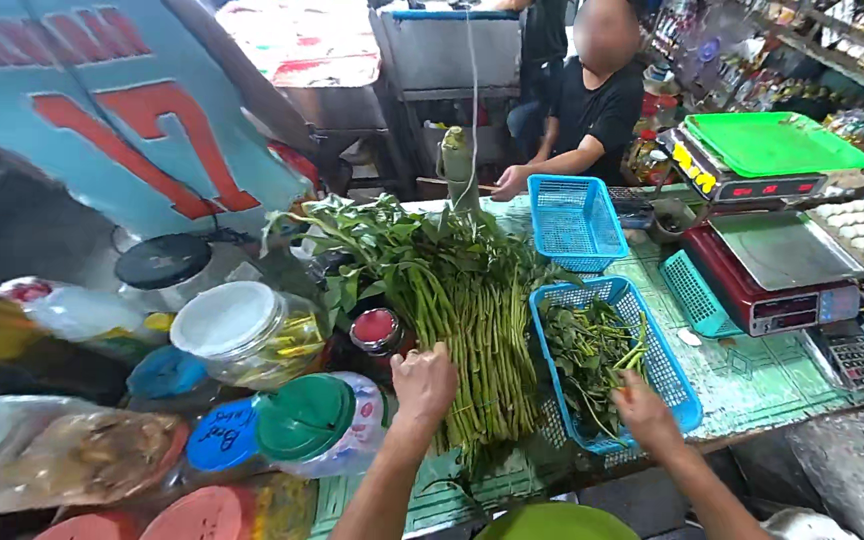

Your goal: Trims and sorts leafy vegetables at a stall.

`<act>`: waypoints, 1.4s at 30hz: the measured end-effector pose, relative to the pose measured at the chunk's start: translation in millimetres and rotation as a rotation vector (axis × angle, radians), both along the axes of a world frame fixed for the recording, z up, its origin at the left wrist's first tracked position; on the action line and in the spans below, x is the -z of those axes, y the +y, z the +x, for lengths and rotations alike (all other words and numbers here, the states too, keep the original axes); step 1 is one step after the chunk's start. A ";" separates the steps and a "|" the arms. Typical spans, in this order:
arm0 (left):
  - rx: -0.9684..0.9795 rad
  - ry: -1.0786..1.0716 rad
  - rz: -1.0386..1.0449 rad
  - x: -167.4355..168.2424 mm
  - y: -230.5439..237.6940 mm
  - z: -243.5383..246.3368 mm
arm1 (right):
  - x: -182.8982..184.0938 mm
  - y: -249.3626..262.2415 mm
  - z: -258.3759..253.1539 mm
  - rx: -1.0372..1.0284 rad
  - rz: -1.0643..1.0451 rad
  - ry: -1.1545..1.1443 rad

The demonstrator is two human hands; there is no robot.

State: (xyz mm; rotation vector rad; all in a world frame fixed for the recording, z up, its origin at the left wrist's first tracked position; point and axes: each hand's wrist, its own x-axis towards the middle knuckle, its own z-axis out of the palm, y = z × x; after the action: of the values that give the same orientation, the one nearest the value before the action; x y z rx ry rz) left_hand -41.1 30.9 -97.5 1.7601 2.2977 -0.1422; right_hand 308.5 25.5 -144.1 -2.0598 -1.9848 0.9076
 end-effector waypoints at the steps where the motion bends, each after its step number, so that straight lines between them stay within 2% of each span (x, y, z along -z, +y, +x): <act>1: 0.004 0.015 0.032 5.9 -10.4 1.6 | 7.3 4.6 23.0 0.032 0.037 -0.061; 4: 0.018 0.015 0.233 27.8 -33.9 12.8 | 35.6 21.6 67.3 0.103 0.034 -0.243; 6: 0.028 -0.040 0.329 39.6 -42.4 23.2 | 52.2 31.2 70.7 0.094 0.009 -0.353; 8: -0.026 -0.134 0.285 50.6 -44.4 32.9 | 51.1 35.9 55.5 0.018 0.110 -0.365; 10: -0.114 -0.183 0.199 62.6 -40.6 38.5 | 34.3 37.3 22.0 -0.138 0.156 -0.259; 12: -0.183 -0.218 0.156 76.5 -36.7 40.5 | 18.5 34.7 -24.2 -0.315 0.013 -0.061; 15: -0.236 -0.255 0.181 85.4 -36.7 40.9 | 31.9 29.0 -90.5 -0.439 -0.282 0.252; 19: -0.260 -0.287 0.217 85.3 -36.3 40.6 | 42.2 22.0 -141.3 -0.294 -0.428 0.272; 25: -0.260 -0.326 0.264 93.5 -38.7 31.3 | 47.1 24.2 -158.9 -0.154 -0.553 0.351; 31: -0.264 -0.389 0.272 90.0 -38.9 23.4 | 44.1 17.2 -165.7 -0.050 -0.564 0.521; 36: -0.282 -0.415 0.245 82.7 -41.1 21.4 | 43.9 17.9 -162.6 0.129 -0.571 0.667; 39: -0.356 -0.475 0.331 93.9 -47.5 16.3 | 33.9 30.7 -153.9 0.209 -0.634 0.750; 42: -0.531 -0.598 0.456 101.7 -50.1 10.8 | 32.0 40.1 -137.9 0.161 -0.665 0.785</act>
State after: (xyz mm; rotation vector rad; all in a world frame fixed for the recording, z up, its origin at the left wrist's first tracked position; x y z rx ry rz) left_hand -30.2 -19.2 -199.3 1.0517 2.3145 0.9272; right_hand 170.6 65.7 -176.1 -1.6249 -1.1653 2.1184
